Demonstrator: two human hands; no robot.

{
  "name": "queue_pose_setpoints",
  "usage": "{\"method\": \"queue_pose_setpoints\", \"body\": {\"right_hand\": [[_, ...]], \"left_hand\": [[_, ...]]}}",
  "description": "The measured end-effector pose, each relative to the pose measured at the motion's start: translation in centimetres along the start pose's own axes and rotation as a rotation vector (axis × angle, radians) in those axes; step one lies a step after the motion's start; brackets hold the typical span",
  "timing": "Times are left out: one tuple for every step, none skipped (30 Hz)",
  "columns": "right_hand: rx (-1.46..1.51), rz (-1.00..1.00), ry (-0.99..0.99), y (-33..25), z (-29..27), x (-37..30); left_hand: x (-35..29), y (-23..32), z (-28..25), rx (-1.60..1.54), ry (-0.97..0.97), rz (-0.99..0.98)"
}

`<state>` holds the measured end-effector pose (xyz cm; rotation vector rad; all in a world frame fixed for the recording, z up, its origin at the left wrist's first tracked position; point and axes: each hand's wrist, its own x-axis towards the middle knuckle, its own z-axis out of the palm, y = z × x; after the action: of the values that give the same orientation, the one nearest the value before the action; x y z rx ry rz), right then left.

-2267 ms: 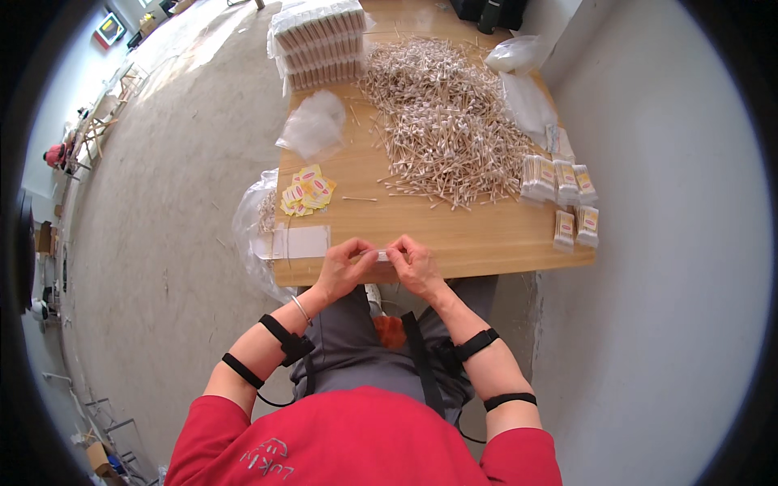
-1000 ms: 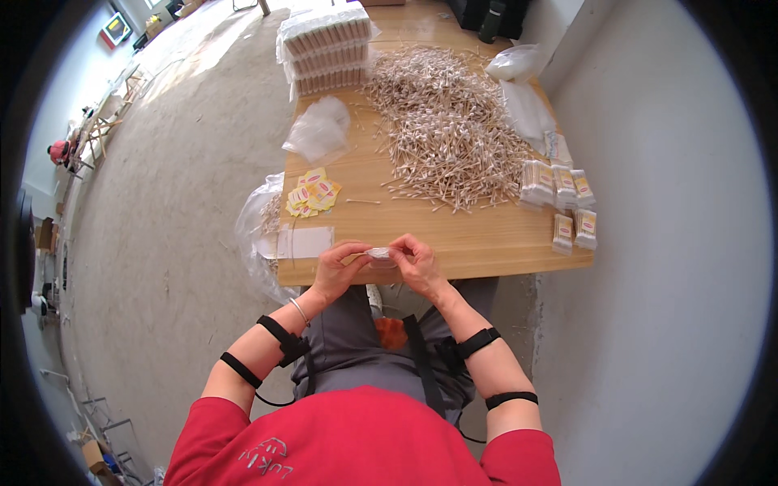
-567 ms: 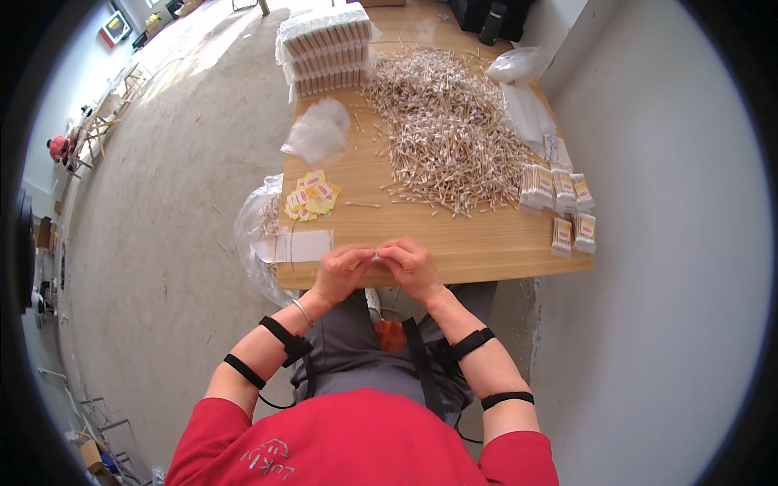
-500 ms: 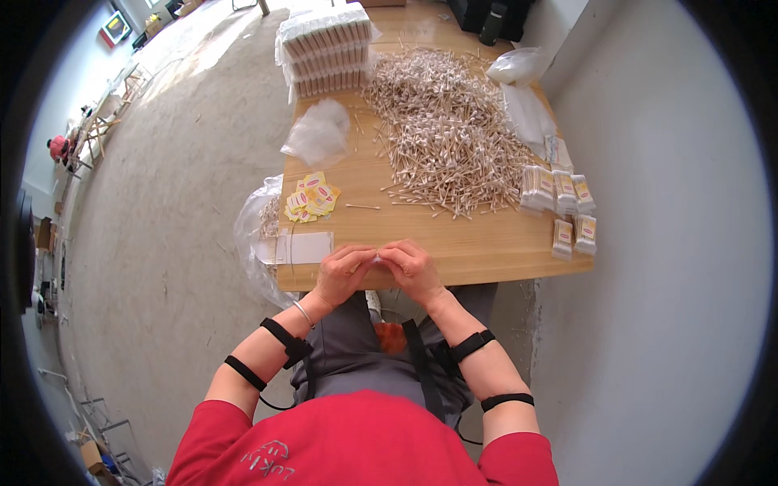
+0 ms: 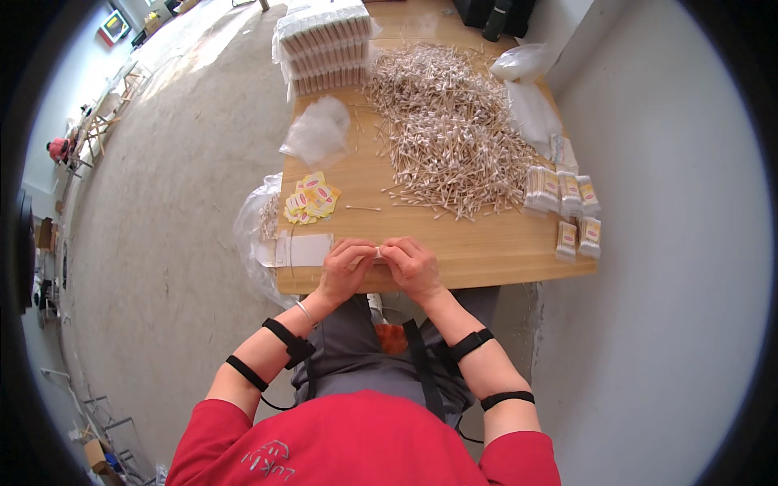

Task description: Aligning a bundle of cotton swabs and sliding them into a plastic sleeve, then sealing it with a sticker.

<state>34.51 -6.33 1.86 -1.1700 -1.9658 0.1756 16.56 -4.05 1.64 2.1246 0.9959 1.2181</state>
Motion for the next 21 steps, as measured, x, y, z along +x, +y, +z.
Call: {"method": "queue_pose_setpoints", "body": {"right_hand": [[0.105,0.074,-0.019,-0.2,-0.1,0.1],[0.104,0.073,-0.018,-0.4,-0.3,0.1],[0.199,0.219,-0.047,-0.7,-0.5,0.1],[0.297,0.362,-0.077,-1.2,-0.7,0.3],[0.300,0.360,-0.077,-1.5,-0.7,0.4],[0.350,0.415,-0.065,-1.7,-0.6,0.5],[0.397,0.472,-0.050,-1.8,-0.6,0.6],[0.395,0.470,-0.047,-1.7,-0.4,0.6],[0.395,0.468,-0.067,-1.4,-0.1,0.4],[0.395,0.466,-0.087,-1.3,0.0,0.6],[0.394,0.462,-0.085,-1.2,0.1,0.6],[0.389,0.420,-0.106,-1.1,0.1,0.7],[0.385,0.378,-0.128,-1.0,0.1,0.7],[0.384,0.375,-0.125,-0.9,0.2,0.6],[0.380,0.372,-0.109,-0.8,0.2,0.6],[0.376,0.370,-0.095,-0.9,0.2,0.5],[0.375,0.369,-0.095,-1.0,0.2,0.5],[0.396,0.411,-0.057,-1.2,0.2,0.4],[0.417,0.453,-0.018,-1.3,0.2,0.4],[0.416,0.453,-0.017,-1.4,0.0,0.4],[0.422,0.471,-0.025,-1.4,-0.2,0.4]], "left_hand": [[-0.2,0.3,-0.1,0.000,0.000,0.002],[-0.4,0.6,-0.2,-0.085,-0.002,-0.149],[-0.5,0.9,-0.3,-0.169,-0.005,-0.299],[-0.6,0.7,-0.4,-0.166,-0.004,-0.299],[-0.8,0.5,-0.4,-0.223,0.001,-0.311],[-0.9,0.3,-0.5,-0.279,0.007,-0.324],[-0.8,0.4,-0.4,-0.280,0.006,-0.320],[-0.7,0.5,-0.3,-0.300,0.010,-0.331],[-0.7,0.6,-0.2,-0.321,0.014,-0.343],[-0.7,0.6,-0.2,-0.320,0.016,-0.339],[-0.7,0.6,-0.2,-0.310,0.020,-0.349],[-0.7,0.6,-0.2,-0.300,0.023,-0.359],[-0.7,0.7,-0.2,-0.300,0.025,-0.355],[-0.6,0.9,-0.2,-0.261,0.001,-0.357],[-0.6,1.0,-0.2,-0.223,-0.022,-0.360],[-0.6,1.0,-0.2,-0.223,-0.021,-0.358],[-0.7,0.9,-0.1,-0.240,-0.021,-0.369],[-0.8,0.9,0.0,-0.258,-0.022,-0.380],[-0.9,0.9,0.1,-0.259,-0.022,-0.378],[-1.0,0.9,0.2,-0.342,0.026,-0.418],[-1.1,0.9,0.2,-0.425,0.075,-0.459]]}}
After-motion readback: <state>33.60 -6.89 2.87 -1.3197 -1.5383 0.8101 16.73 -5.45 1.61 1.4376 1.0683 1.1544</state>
